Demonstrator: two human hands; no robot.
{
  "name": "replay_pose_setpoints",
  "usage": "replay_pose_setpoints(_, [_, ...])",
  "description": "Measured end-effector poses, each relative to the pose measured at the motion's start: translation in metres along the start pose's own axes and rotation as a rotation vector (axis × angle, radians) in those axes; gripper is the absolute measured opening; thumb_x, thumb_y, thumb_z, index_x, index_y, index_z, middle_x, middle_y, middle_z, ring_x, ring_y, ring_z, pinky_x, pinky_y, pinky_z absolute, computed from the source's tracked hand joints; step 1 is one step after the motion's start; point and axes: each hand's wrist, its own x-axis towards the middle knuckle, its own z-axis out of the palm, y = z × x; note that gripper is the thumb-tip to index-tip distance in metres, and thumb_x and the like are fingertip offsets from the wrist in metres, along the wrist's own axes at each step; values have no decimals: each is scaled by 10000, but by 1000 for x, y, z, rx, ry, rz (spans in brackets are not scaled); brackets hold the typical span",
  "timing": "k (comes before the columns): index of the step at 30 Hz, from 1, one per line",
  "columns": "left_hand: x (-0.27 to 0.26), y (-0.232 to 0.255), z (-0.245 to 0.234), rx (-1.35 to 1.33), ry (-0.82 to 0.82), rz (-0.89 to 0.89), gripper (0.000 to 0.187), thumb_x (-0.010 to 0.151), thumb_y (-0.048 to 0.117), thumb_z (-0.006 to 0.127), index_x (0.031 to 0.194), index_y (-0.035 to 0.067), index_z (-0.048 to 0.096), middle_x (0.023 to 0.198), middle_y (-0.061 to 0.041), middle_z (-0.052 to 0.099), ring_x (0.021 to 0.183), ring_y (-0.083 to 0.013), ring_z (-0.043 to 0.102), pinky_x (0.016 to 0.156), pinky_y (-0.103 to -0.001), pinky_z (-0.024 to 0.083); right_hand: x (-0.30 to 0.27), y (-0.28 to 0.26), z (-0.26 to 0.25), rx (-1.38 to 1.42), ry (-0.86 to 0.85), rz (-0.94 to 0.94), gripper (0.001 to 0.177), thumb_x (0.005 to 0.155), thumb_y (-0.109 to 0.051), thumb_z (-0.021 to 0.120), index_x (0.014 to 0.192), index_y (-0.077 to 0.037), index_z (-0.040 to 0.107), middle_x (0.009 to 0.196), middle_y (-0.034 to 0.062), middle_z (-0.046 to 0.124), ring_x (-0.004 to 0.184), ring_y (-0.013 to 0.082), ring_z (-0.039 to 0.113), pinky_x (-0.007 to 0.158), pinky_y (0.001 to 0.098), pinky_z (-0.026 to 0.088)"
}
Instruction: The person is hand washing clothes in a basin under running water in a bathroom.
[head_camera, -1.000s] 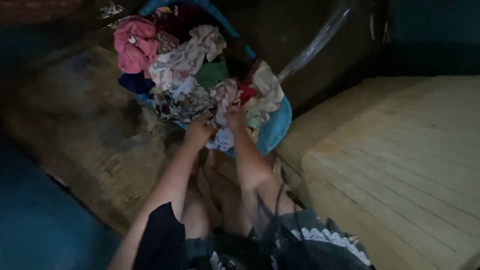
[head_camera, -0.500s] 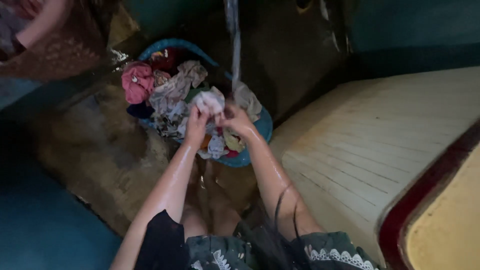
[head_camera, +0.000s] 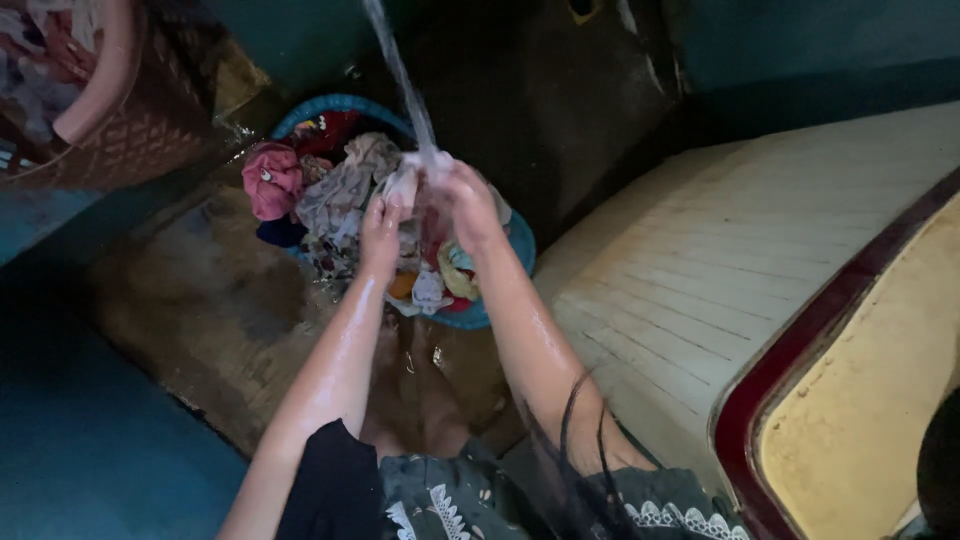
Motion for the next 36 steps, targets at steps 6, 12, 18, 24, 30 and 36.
replay_pose_setpoints(6, [-9,92,43,-513,89,-324,253,1012,253,554,1214,102,529,1112,-29,647,1000,-182,651,873,-405,546,6,48,-33,-574,61,-39,553,721,92,700,1256,-17,606,1114,88,700,998,188,688,821,338,602])
replay_pose_setpoints(12, [7,49,19,47,-49,-57,501,902,9,597,1401,37,563,1339,-109,664,1236,-231,641,1087,-347,502,8,51,-18,-508,200,-59,292,911,-41,689,1197,19,697,1044,99,741,922,180,684,814,317,564])
replay_pose_setpoints(18, [-11,29,18,207,-25,-172,555,936,185,697,1412,11,469,1338,-137,635,1206,-236,628,1024,-348,512,26,50,-14,-16,267,41,352,964,-93,616,1283,56,618,1119,138,698,1005,246,661,881,380,548])
replay_pose_setpoints(24, [-23,68,37,479,-30,-41,578,819,78,679,1345,36,441,1168,-140,702,1018,-215,696,877,-327,564,22,26,-25,211,134,34,544,837,96,606,1371,43,520,1263,184,658,1148,313,661,993,421,533])
replay_pose_setpoints(30, [-4,70,51,-414,45,-372,356,910,-15,603,1234,55,472,1147,-122,622,1023,-245,670,849,-369,602,-5,20,-28,-284,131,-103,646,686,109,632,1326,25,614,1286,168,672,1191,288,648,998,377,540])
replay_pose_setpoints(36, [5,43,41,-425,-23,-390,439,943,9,461,1359,17,600,1239,-169,677,1058,-256,671,854,-348,603,-27,19,-24,-789,122,-349,548,723,37,750,1265,14,672,1166,136,707,1070,241,665,947,341,522])
